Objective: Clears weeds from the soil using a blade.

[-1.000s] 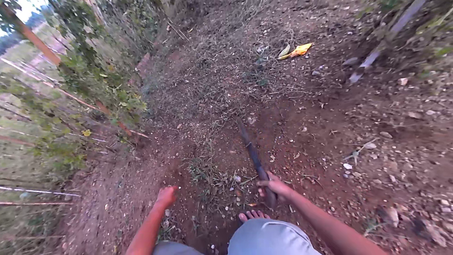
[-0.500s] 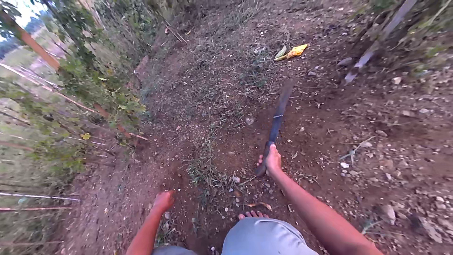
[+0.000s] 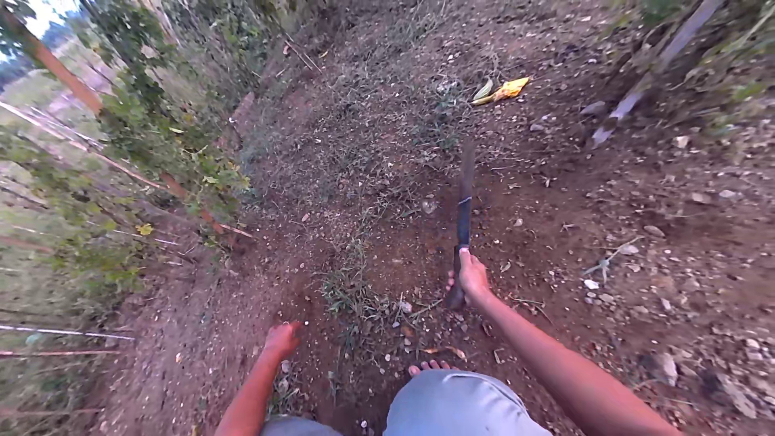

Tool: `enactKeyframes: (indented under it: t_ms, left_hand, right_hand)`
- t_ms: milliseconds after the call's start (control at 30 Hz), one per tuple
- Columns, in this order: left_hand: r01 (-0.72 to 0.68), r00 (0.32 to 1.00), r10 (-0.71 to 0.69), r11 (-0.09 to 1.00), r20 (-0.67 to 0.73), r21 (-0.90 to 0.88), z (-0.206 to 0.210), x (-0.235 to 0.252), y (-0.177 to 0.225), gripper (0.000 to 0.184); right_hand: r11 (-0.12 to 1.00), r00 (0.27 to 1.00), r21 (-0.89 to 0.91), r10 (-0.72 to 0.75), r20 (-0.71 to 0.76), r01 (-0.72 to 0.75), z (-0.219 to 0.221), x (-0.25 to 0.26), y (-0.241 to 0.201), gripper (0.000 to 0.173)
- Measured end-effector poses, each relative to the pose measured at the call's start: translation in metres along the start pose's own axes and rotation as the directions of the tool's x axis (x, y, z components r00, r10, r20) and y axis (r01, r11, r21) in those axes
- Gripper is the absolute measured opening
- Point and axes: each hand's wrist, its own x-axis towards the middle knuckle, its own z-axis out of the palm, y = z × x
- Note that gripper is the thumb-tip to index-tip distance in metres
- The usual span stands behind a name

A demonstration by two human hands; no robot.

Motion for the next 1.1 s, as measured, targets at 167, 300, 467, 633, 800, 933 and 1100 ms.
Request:
enactKeyframes:
  t_ms: [167, 300, 467, 633, 800, 933, 1100]
  left_hand:
    - [0.031, 1.000, -0.031, 0.999, -0.002, 0.011, -0.005, -0.003, 0.005, 0.043]
    - [-0.013, 1.000, 0.014, 1.000, -0.004, 0.004, -0.009, -0.004, 0.013, 0.042]
    - [-0.029, 0.999, 0.029, 1.000, -0.020, -0.005, -0.005, 0.000, 0.007, 0.044]
    - [-0.009, 1.000, 0.009, 1.000, -0.011, -0.006, -0.004, 0.001, 0.005, 0.044]
    - [-0.033, 0.999, 0.033, 0.999, -0.006, 0.018, -0.009, 0.001, 0.013, 0.043]
    - [-0.038, 0.999, 0.038, 0.999, -0.015, -0.007, -0.007, 0.000, 0.009, 0.044]
    - [0.012, 1.000, -0.012, 1.000, -0.013, -0.014, -0.005, -0.004, 0.006, 0.042]
  right_hand:
    - [0.913, 0.963, -0.407, 0.146, 0.227, -0.043, -0.007, 0.005, 0.071, 0.058]
    - [0.919, 0.921, -0.322, 0.310, 0.237, -0.227, -0.035, -0.013, 0.032, 0.051]
    - [0.994, 0.990, -0.084, 0.079, 0.121, -0.069, -0.032, -0.013, -0.007, 0.047]
    - [0.999, 0.993, 0.037, 0.023, 0.119, -0.028, 0.003, -0.003, 0.040, 0.054]
    - [0.824, 0.890, -0.558, 0.324, 0.322, -0.098, -0.047, 0.000, 0.071, 0.056]
    - [0.845, 0.905, -0.532, 0.265, 0.331, -0.053, -0.070, -0.005, 0.033, 0.050]
    - [1.000, 0.989, -0.009, -0.006, 0.145, 0.007, -0.023, 0.007, -0.003, 0.047]
